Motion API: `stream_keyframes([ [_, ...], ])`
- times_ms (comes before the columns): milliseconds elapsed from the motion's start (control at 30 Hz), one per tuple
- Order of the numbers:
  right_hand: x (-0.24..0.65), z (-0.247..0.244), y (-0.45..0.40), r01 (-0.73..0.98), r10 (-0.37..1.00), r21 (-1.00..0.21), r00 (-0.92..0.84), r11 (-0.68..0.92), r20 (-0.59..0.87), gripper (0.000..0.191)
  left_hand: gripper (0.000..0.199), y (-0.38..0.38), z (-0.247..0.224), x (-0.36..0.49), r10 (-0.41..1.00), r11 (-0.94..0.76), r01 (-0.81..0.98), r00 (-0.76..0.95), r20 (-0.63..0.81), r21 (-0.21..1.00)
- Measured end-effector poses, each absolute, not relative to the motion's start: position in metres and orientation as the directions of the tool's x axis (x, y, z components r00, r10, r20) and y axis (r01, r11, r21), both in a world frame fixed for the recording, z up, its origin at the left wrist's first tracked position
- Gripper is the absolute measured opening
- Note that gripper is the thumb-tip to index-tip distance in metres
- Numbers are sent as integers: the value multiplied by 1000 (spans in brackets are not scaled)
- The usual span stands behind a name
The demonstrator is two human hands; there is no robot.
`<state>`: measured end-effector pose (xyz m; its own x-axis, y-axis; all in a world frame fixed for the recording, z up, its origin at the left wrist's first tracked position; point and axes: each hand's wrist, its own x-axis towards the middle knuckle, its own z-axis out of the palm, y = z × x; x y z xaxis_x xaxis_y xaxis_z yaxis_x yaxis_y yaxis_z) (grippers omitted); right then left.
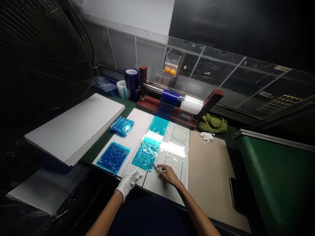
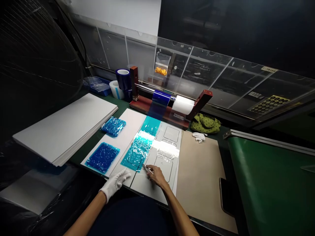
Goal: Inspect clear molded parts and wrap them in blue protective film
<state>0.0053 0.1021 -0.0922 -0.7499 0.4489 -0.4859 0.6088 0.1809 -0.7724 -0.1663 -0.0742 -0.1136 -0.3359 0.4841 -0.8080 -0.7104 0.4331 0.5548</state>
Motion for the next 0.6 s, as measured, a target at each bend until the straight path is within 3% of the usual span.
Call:
stream_keyframes([
  [267,10,-72,93,510,413,-860,-789,25,-455,47,20,-42,-117,-166,447,330,-791,-350,-823,515],
  [500,41,-83,92,473,549,-880,-728,-33,-412,48,18,-66,-94,-177,455,233,-687,-548,-702,688],
  [600,53,-89,93,456,582,-888,-705,-65,-405,48,33,-87,-81,-189,471,241,-645,-575,-669,725],
])
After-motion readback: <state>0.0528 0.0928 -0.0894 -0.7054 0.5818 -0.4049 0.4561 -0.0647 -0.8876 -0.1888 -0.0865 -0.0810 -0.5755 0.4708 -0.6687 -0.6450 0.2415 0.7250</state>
